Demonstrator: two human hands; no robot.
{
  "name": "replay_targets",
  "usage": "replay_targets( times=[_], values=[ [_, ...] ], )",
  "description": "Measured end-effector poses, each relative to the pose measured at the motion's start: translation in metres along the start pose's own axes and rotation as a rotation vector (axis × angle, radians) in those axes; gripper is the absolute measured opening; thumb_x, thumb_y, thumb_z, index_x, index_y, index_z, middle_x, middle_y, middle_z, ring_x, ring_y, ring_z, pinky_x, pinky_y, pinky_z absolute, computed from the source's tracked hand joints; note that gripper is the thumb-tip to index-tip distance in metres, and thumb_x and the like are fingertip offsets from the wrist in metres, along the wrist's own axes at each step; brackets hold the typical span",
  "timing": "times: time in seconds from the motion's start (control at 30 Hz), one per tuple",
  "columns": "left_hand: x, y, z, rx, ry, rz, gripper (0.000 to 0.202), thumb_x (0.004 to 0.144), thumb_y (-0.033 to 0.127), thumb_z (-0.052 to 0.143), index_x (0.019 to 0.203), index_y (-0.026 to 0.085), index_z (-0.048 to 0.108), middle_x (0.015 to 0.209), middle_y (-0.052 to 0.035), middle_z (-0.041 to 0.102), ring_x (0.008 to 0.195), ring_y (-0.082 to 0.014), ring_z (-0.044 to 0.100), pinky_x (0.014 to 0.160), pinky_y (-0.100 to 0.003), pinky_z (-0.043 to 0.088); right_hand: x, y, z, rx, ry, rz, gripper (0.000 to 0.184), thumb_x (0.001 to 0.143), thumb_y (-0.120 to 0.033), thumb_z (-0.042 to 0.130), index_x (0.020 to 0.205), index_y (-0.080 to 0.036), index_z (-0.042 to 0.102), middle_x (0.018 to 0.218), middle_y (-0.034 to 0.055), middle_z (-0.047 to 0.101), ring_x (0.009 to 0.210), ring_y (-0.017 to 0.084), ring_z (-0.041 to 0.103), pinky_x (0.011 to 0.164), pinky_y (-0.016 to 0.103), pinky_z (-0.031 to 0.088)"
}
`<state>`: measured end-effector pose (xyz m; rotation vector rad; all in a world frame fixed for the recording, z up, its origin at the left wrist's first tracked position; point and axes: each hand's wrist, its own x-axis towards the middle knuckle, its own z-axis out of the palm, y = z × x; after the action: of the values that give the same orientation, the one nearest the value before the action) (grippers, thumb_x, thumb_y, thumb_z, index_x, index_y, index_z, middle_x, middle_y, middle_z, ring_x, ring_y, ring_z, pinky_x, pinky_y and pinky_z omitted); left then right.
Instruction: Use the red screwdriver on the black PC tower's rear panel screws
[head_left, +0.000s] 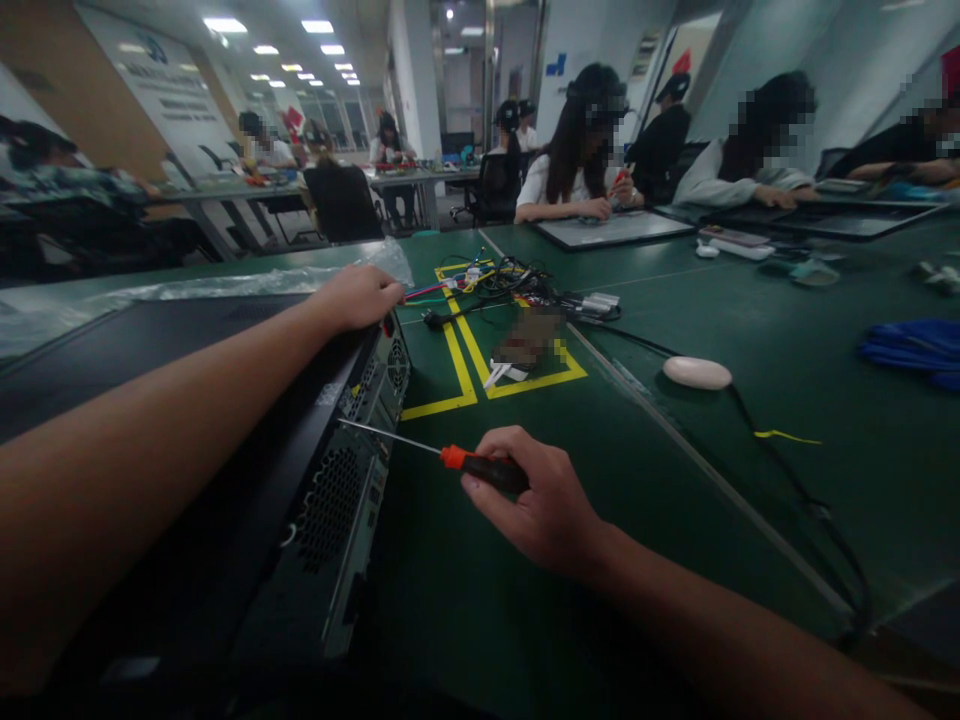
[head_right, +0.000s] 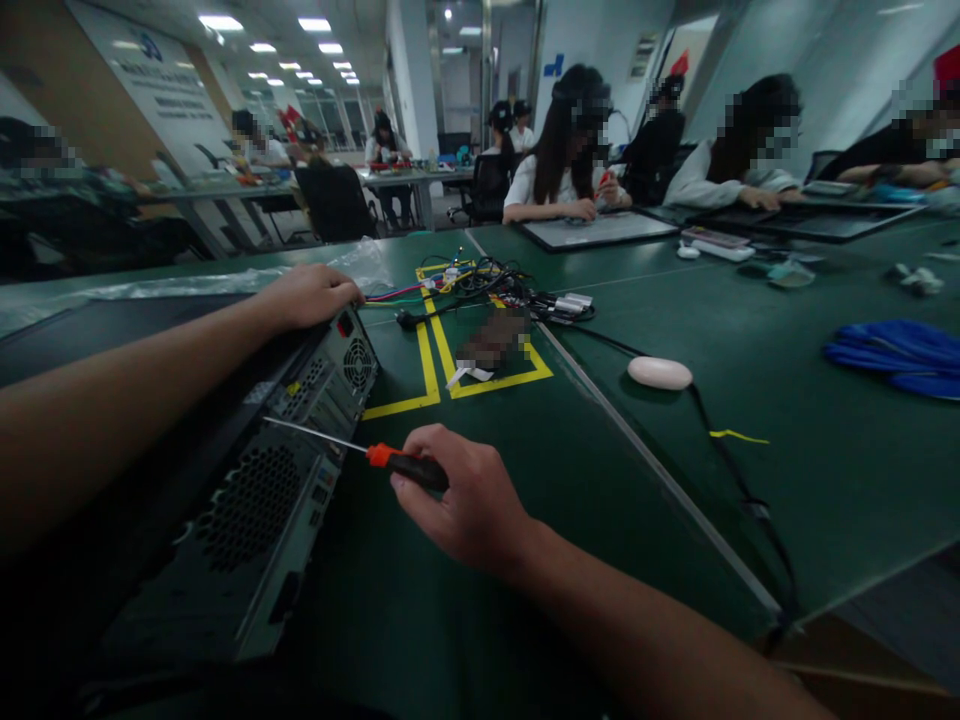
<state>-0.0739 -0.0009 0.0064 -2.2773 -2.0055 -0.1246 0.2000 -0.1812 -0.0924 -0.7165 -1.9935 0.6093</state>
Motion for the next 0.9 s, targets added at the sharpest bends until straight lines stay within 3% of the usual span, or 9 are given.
replay_targets(
  times=[0.4,0.53,0.73,0.9],
  values=[
    [-0.0004,0.0001,-0.0017,-0.039,-0.006,-0.007,0.053,0.091,0.038,0.036,0.11,0.02,0.082,0.113,-0.0119,0.076,0.108,-0.0305,0.066,0.095,-0.042,0.049,-0.0008,0.0008,0.0004,-0.002,0.004,-0.007,0.016,0.088,-0.017,0.069,0.098,-0.021,0.057,0.078,-0.0053,0.058,0.058,0.008,0.049,0.055,0.023,0.036],
    [-0.0015,0.0015,-0.0026,-0.024,-0.013,-0.012,0.054,0.091,0.039,0.035,0.111,0.02,0.081,0.115,-0.0117,0.076,0.11,-0.0292,0.067,0.095,-0.038,0.05,-0.0012,-0.0004,-0.0006,-0.013,0.002,0.001,0.014,0.09,-0.021,0.07,0.099,-0.02,0.059,0.076,-0.005,0.059,0.057,0.009,0.049,0.055,0.024,0.036],
    [-0.0026,0.0024,-0.0027,-0.033,-0.011,-0.022,0.055,0.091,0.039,0.035,0.111,0.019,0.081,0.117,-0.0127,0.075,0.111,-0.0297,0.066,0.096,-0.038,0.049,-0.0014,-0.0008,-0.0018,-0.046,0.016,0.02,0.013,0.092,-0.026,0.07,0.1,-0.018,0.063,0.079,-0.0014,0.066,0.06,0.011,0.053,0.059,0.026,0.042],
    [-0.0021,0.0019,-0.0024,-0.032,-0.008,-0.02,0.054,0.09,0.04,0.035,0.11,0.02,0.081,0.117,-0.0116,0.076,0.11,-0.0301,0.066,0.095,-0.039,0.049,0.0012,-0.003,-0.0004,-0.047,0.026,0.031,0.012,0.099,-0.028,0.061,0.105,-0.018,0.067,0.091,0.0049,0.073,0.074,0.016,0.065,0.067,0.029,0.048]
  ],
)
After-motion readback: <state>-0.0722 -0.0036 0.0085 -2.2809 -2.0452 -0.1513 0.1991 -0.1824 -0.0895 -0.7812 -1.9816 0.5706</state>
